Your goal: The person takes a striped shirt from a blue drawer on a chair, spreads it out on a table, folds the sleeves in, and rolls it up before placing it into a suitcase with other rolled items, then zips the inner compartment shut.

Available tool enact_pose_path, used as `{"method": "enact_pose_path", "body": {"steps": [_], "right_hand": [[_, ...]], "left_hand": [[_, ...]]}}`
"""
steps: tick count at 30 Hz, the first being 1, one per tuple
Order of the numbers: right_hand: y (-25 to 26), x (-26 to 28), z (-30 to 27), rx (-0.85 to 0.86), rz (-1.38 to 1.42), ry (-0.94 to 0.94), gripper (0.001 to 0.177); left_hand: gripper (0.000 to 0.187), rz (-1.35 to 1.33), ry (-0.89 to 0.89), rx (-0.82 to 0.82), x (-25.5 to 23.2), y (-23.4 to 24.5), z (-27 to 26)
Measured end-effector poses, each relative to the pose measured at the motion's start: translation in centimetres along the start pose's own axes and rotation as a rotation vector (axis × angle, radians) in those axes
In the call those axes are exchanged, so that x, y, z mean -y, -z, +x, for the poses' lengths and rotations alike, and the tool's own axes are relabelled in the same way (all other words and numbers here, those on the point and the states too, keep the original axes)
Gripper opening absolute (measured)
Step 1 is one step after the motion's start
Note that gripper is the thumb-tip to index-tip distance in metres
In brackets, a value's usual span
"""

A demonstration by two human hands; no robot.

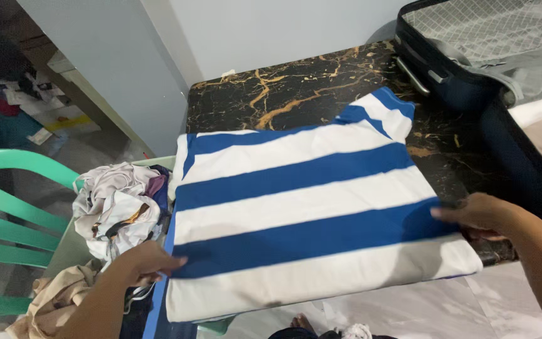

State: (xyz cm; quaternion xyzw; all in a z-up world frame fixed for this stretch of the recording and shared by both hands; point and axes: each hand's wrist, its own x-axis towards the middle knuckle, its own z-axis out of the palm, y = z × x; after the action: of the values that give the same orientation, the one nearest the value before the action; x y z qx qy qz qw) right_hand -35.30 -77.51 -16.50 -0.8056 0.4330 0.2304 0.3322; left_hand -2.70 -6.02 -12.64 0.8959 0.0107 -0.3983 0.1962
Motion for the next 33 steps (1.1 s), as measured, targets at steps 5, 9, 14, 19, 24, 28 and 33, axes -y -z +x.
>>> {"method": "enact_pose_path", "body": {"steps": [5, 9, 14, 19, 24, 28, 33], "right_hand": [[-1.9, 4.1, -0.7, -0.368, -0.025, 0.060, 0.068], [-1.7, 3.5, 1.8, -0.331, -0.266, 0.016, 0.057], [-0.9, 2.7, 3.4, -0.270, -0.085, -0.075, 0.062], [-1.1, 7.3, -1.7, -0.582, 0.011, 0.006, 0.062], [-0.4, 13.7, -5.2, -0.512, 0.119, 0.008, 0.053], [-1.0, 16.9, -4.7, -0.475, 0.101, 0.110, 0.046], [-1.2, 21.7, -3.2, -0.403, 0.099, 0.275, 0.039]], "left_hand": [[0.059, -0.021, -0.115, -0.288, -3.3, -1.8, 0.7], [0.052, -0.015, -0.040, -0.272, -3.3, -0.8, 1.4], [0.049, -0.255, -0.020, -0.100, -2.5, 0.7, 1.1], [0.061, -0.275, 0.013, -0.167, -4.3, 3.4, 1.6], [0.043, -0.575, -0.023, -0.147, -6.3, 5.3, 2.8], [0.050, -0.732, 0.065, -0.084, -7.4, 5.6, 3.7], [0.053, -1.353, 0.144, -0.028, -8.2, 5.0, 5.4]]}}
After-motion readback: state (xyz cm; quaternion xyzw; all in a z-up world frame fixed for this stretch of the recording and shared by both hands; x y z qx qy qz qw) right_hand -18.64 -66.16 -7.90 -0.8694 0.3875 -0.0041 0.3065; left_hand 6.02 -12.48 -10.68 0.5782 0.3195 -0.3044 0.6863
